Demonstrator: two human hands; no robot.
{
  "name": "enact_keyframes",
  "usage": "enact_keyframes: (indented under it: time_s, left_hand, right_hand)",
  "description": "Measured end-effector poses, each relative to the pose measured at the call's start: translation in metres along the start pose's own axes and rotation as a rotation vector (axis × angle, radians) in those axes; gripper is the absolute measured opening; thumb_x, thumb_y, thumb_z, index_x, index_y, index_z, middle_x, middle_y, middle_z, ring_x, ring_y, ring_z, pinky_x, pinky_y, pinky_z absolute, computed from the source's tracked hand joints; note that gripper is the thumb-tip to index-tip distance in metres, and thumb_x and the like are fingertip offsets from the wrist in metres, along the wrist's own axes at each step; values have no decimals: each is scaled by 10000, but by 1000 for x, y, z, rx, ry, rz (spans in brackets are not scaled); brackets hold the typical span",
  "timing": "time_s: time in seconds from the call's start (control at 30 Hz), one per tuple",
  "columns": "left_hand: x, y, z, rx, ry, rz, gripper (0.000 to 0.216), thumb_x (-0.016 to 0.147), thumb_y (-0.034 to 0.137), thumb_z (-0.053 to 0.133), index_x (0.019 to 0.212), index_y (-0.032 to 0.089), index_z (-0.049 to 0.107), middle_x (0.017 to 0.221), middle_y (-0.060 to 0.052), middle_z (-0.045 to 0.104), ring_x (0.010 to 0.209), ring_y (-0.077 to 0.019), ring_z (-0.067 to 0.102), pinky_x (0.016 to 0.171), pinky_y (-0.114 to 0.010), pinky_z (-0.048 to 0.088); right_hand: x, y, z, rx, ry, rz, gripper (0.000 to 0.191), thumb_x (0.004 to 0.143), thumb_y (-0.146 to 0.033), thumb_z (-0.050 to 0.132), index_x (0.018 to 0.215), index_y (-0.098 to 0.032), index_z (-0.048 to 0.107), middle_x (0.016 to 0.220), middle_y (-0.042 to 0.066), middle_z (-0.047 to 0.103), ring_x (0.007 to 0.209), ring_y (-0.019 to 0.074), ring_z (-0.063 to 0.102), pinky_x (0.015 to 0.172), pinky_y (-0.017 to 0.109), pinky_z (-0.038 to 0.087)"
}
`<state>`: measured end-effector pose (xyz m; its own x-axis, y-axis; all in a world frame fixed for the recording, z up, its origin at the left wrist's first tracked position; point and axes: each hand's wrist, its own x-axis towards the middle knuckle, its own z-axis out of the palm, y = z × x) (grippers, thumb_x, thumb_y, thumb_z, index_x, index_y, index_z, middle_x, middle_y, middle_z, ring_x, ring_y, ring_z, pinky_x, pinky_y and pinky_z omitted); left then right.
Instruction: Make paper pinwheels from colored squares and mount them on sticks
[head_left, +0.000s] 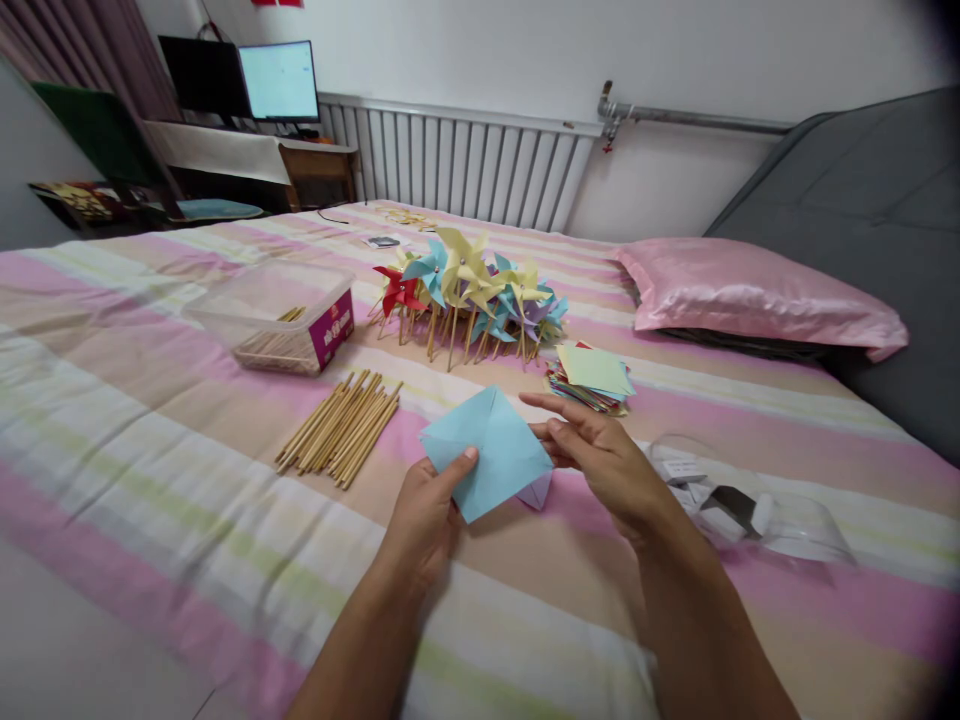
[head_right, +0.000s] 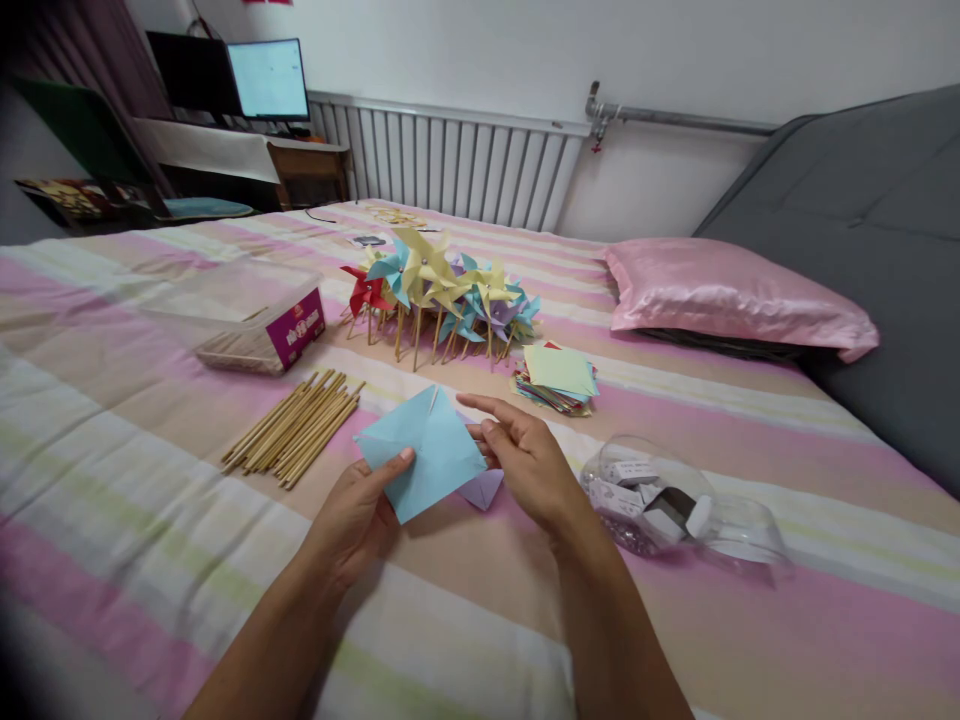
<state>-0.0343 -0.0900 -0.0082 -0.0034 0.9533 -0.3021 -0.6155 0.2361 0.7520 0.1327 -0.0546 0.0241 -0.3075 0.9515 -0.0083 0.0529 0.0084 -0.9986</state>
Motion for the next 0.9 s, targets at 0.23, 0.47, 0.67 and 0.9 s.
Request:
enact_keyframes:
  time_s: [0.23, 0.47, 0.67, 0.9]
  left_hand:
    - [-1, 6, -1, 48, 15, -21, 250, 655, 237, 786, 845, 97, 703, 791, -82, 739, 649, -142, 651, 634, -222, 500]
    - [-3, 4, -4, 146, -113, -160, 328, 652, 272, 787, 913, 88, 713, 761, -99, 735, 609, -144, 641, 619, -231, 498]
    - [-4, 1, -7, 221, -173, -201, 347, 620, 335, 806, 847, 85, 723, 732, -107, 726, 617, -156, 633, 629, -248, 489]
    - [-2, -1, -9, 274, -208, -184, 389, 600, 418, 806, 796, 90, 737, 732, -112, 721, 613, -164, 626, 622, -255, 470]
  right_hand:
    - [-12, -7, -23, -377, -229, -180, 211, 862, -221, 549, 989, -243, 716, 1028, 34, 712, 956, 181, 636, 858, 312, 473]
    - [-16, -15, -26, -492, -302, -153, 156, 828, -216, 611, 931, -224, 728, 942, 27, 729, 875, 169, 650, 773, 263, 487]
    - [-16, -17, -26, -462, -359, -123, 107, 792, -264, 670, 842, -197, 738, 821, 24, 729, 760, 146, 643, 728, 242, 483]
    - [-13, -13, -21, -428, -318, -70, 225, 783, -393, 667, 729, -180, 717, 718, 28, 705, 682, 156, 626, 660, 259, 474]
